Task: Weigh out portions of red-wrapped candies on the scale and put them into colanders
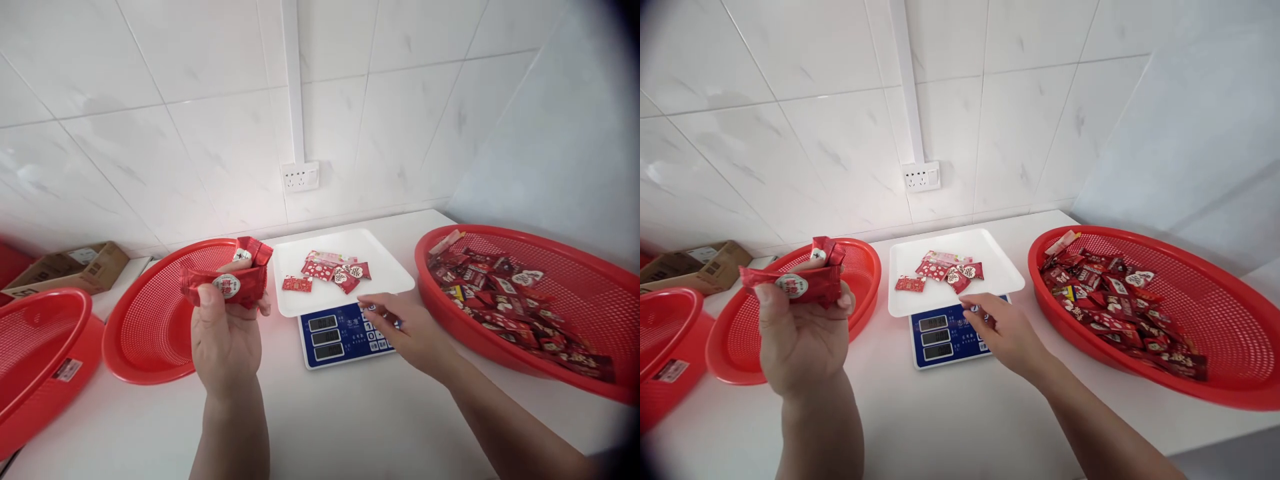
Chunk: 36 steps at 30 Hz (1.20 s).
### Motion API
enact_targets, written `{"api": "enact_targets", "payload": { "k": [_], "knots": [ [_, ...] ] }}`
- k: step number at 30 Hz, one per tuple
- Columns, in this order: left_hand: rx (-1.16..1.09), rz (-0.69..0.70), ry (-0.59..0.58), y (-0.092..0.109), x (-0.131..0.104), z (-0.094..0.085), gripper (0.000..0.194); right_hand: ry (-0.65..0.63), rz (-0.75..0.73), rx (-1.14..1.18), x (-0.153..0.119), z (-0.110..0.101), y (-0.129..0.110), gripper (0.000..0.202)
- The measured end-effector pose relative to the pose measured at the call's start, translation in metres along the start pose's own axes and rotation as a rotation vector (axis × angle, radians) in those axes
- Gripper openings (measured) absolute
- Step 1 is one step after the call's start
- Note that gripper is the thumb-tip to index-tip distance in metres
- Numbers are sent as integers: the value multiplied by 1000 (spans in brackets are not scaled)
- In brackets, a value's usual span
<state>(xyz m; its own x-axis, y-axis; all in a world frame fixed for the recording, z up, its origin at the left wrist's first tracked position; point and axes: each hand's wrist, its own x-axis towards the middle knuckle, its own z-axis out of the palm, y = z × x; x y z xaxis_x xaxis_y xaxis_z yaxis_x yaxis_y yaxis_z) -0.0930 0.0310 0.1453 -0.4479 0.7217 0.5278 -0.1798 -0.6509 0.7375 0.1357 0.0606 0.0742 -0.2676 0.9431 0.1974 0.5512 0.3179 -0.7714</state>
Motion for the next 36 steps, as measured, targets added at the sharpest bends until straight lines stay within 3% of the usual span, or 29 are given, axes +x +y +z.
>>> {"api": "enact_targets", "payload": {
  "k": [2, 6, 9, 13, 15, 17, 20, 24, 28, 32, 36],
  "knots": [
    [-13, -1, -30, -1, 0, 2, 34, -81, 41, 74, -15, 4, 9, 25],
    [3, -8, -69, -4, -6, 8, 33, -399, 59, 238, -32, 17, 14, 22],
    [93, -40, -180, -2, -18, 15, 32, -582, 45, 511, -32, 26, 14, 37],
    [404, -128, -606, 2, -41, 24, 24, -695, -24, 939, -28, 33, 17, 81],
    [537, -144, -838, -2, -56, 23, 23, -748, -56, 1033, -29, 36, 17, 89],
    [618, -166, -963, -12, -74, 17, 28, -777, -37, 1076, -33, 41, 17, 95],
    [696, -290, -934, -29, -104, 1, 31, -794, 52, 1138, -44, 50, 18, 106],
    [698, -527, -702, -37, -130, -15, 38, -828, 58, 1020, -57, 64, 20, 99],
    [697, -723, -634, -33, -130, -15, 46, -795, 21, 892, -61, 71, 22, 79],
    [621, -841, -657, -34, -124, -15, 45, -850, 145, 940, -60, 73, 22, 80],
    [557, -910, -674, -35, -122, -19, 47, -860, 182, 995, -59, 74, 20, 61]
  ]
}}
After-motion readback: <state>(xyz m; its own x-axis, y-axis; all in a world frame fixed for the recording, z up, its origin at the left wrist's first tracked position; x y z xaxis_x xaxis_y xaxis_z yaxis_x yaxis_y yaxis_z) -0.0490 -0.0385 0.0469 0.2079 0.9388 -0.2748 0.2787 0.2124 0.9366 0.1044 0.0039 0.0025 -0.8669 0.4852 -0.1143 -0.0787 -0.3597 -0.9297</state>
